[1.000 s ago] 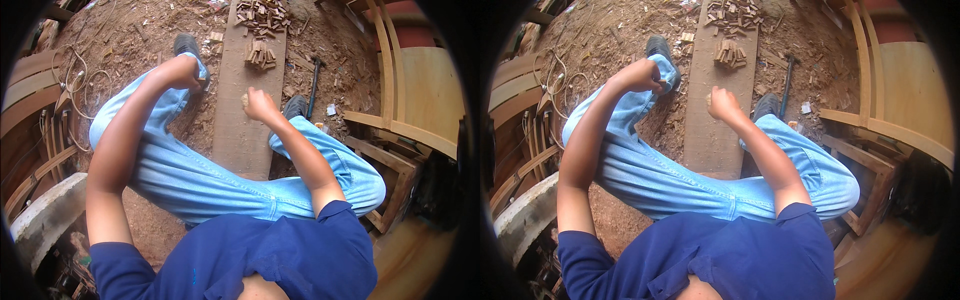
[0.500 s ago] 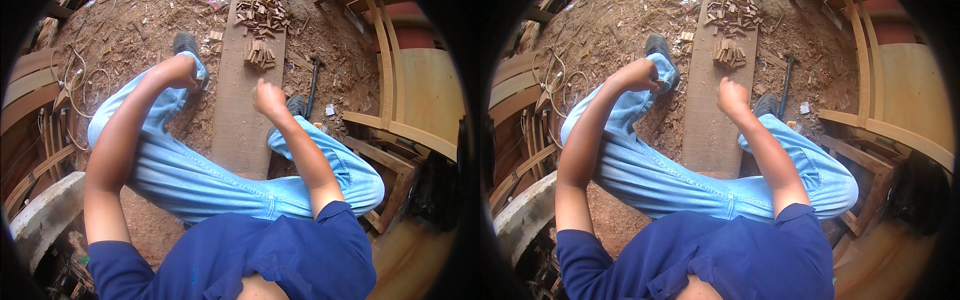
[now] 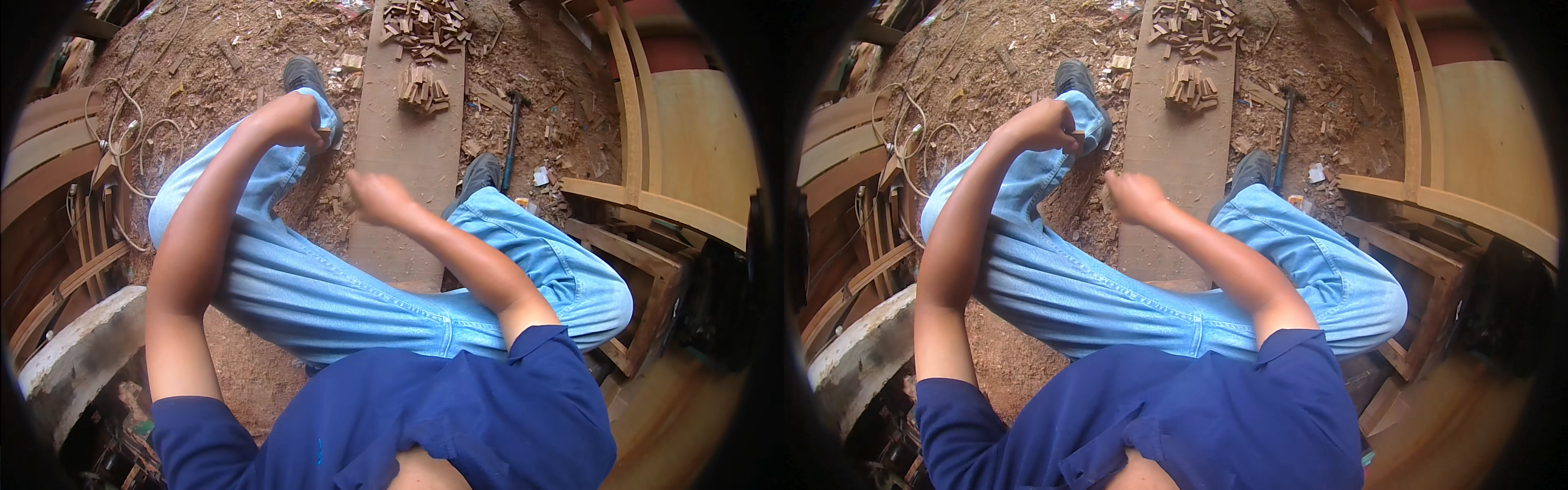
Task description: The person sits on the floor and uses a chisel to carve a small piece of wood, repeatedly striking it to produce wood shavings. The person occasionally pauses to inspect the carved piece and adjust their grip.
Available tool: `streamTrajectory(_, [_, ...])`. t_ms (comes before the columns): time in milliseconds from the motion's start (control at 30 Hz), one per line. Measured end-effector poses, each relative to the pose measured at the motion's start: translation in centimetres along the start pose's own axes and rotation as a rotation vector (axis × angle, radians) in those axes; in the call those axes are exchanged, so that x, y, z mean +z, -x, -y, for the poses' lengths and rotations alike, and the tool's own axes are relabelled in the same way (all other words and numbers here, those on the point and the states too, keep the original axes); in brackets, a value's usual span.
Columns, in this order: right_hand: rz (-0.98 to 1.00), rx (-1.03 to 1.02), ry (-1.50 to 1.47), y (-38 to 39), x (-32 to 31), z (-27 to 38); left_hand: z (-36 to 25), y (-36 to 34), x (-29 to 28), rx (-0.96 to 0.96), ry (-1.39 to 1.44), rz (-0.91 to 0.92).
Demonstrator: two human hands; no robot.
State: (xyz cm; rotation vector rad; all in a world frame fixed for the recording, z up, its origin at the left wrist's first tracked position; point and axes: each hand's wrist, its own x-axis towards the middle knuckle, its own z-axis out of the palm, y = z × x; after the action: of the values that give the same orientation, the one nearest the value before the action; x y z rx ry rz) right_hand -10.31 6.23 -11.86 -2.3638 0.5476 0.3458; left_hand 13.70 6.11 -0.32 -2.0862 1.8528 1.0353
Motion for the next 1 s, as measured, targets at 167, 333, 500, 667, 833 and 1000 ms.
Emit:
streamTrajectory(167, [-0.261, 0.190, 0.301, 0.5, -3.2, -5.6, -0.1, 0.0, 0.0, 0.020, 0.001, -0.035])
streamTrajectory(333, [-0.136, 0.197, 0.190, 0.8, -0.4, -2.9, -0.1, -0.1, 0.1, 0.042, -0.023, -0.038])
streamTrajectory(500, [0.021, -0.062, -0.115, 1.6, 4.6, 2.4, -0.1, -0.2, 0.2, 0.016, -0.012, -0.024])
streamTrajectory(667, [0.007, -0.159, -0.262, 1.0, 4.5, 3.3, -0.1, -0.2, 0.1, 0.009, 0.004, -0.003])
streamTrajectory(833, [-0.210, 0.012, 0.060, -0.6, -0.4, -0.4, 0.0, 0.0, 0.1, 0.020, -0.008, -0.014])
streamTrajectory(1000, [-0.298, 0.145, 0.220, 0.5, -4.4, -4.7, -0.1, -0.1, 0.1, 0.033, -0.032, -0.013])
